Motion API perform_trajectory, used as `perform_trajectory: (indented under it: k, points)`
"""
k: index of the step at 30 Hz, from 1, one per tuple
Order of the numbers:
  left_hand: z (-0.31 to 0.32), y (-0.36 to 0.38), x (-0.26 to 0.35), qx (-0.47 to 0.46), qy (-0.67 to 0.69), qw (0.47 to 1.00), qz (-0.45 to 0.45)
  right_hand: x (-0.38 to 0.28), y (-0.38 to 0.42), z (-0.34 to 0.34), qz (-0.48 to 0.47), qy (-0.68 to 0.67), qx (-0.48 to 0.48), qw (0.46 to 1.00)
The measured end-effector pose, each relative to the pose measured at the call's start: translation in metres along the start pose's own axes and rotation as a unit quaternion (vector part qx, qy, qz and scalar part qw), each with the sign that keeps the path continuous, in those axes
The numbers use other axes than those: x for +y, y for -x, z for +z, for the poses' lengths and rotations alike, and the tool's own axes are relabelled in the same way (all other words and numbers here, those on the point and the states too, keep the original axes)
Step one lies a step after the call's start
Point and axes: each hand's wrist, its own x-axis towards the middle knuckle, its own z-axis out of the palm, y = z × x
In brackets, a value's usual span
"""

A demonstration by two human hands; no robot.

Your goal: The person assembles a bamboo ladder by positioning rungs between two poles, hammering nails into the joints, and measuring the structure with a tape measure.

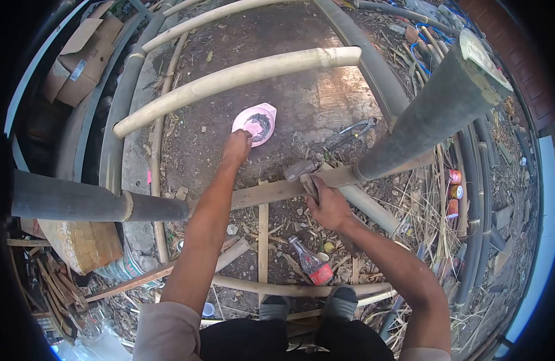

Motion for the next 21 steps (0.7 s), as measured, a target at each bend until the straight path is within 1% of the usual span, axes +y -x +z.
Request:
perform_trajectory:
  k: [1,3,6,8,9,11,12,13,15,17,21]
  points:
    - [0.006,-0.003,0.0,0.009,-0.01,1.0,-0.003,0.0,0.015,-0.006,0.017,-0.016,-0.007,1.0]
    - [0.008,-0.008,0.002,-0.033,-0.043,0.999,-0.002,-0.003,0.042,-0.013,0.045,-0.049,-0.021,0.998]
    - [0.013,-0.02,0.007,-0.047,-0.078,0.996,-0.02,0.005,0.072,0.002,0.106,-0.116,-0.006,0.988]
    - [0.016,-0.027,0.008,-0.042,-0.086,0.995,-0.032,0.017,0.089,0.021,0.094,-0.106,0.039,0.989]
    - [0.015,-0.028,0.007,-0.053,-0.083,0.995,-0.029,0.021,0.096,0.026,0.089,-0.1,0.062,0.989]
    - [0.015,-0.031,0.007,-0.058,-0.095,0.994,-0.011,0.031,0.107,0.027,0.065,-0.078,0.077,0.992]
    - [0.011,-0.03,0.011,-0.058,-0.101,0.993,-0.003,0.026,0.106,0.02,0.051,-0.065,0.085,0.993]
    - [0.006,-0.027,0.016,-0.052,-0.104,0.993,0.004,0.02,0.108,0.009,0.116,-0.123,0.031,0.985]
    - [0.011,-0.029,0.014,-0.029,-0.089,0.996,-0.012,0.016,0.105,0.004,0.118,-0.132,0.039,0.984]
    - [0.012,-0.024,0.011,-0.019,-0.073,0.996,-0.047,0.014,0.108,0.005,0.124,-0.154,0.038,0.979]
    - [-0.005,-0.003,0.013,0.066,0.018,0.996,-0.063,0.011,0.111,0.013,0.086,-0.148,0.062,0.983]
